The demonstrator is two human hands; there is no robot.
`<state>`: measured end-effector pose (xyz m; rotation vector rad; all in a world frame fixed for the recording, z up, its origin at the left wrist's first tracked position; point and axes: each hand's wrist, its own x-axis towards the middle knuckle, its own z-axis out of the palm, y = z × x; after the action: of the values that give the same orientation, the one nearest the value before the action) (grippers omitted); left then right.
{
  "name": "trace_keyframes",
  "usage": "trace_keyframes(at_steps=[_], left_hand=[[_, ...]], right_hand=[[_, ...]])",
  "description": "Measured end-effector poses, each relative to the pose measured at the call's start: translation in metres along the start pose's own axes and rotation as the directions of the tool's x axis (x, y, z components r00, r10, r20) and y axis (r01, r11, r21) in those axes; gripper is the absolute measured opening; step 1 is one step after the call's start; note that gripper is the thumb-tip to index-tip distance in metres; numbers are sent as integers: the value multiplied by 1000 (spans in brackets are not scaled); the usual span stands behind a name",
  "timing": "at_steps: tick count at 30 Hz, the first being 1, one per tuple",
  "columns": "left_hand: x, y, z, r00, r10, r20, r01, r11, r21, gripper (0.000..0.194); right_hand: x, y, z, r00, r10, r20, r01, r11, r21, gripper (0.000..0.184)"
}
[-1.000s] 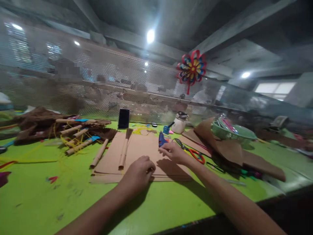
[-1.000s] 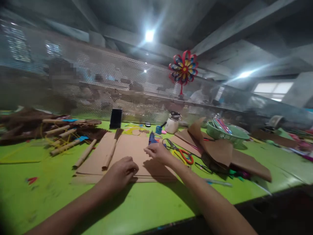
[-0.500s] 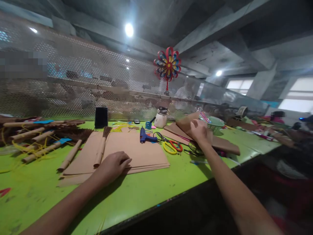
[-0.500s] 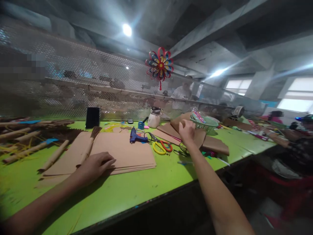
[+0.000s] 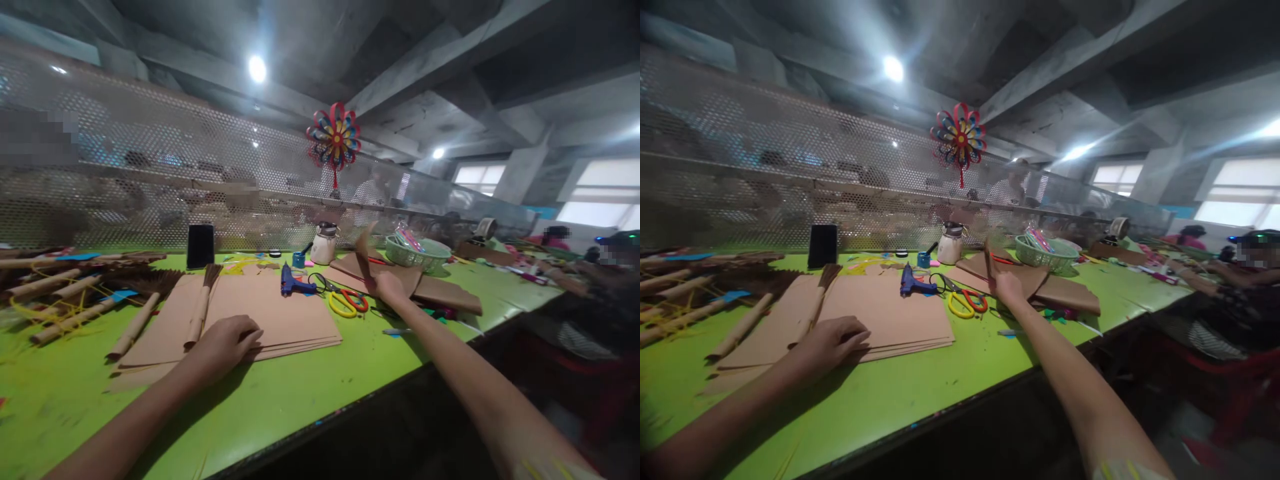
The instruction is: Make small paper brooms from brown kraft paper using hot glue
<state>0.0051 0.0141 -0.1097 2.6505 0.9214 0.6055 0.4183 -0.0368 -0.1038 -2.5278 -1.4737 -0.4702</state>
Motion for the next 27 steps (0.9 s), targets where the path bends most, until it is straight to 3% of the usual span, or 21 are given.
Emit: trace_keyframes(at_steps=[4,11,18,23,27], left_hand=[[0,-1,0,1000,-6,4,5,1000,19,37],[0,-1,0,1000,9,27,-9,1000,8,34],[1,-4,2,1000,8,0,-8,1000,12,35],[0,0,-5,999,14,45,-14,1000,3,34],[-1,3,-6,998,10,64,-9,1000,-11,35]], right_hand=[[6,-13,3,999,-28,45,30,999,-42,29],[20,-36,13,990,82,117,-72,994,-87,32],[43,-64,10,981,127,148,-129,992,4,31],[57,-72,6,969,190,155,-204,976,76,32],[53,-84,11,983,157,100,-170,975,142,33]])
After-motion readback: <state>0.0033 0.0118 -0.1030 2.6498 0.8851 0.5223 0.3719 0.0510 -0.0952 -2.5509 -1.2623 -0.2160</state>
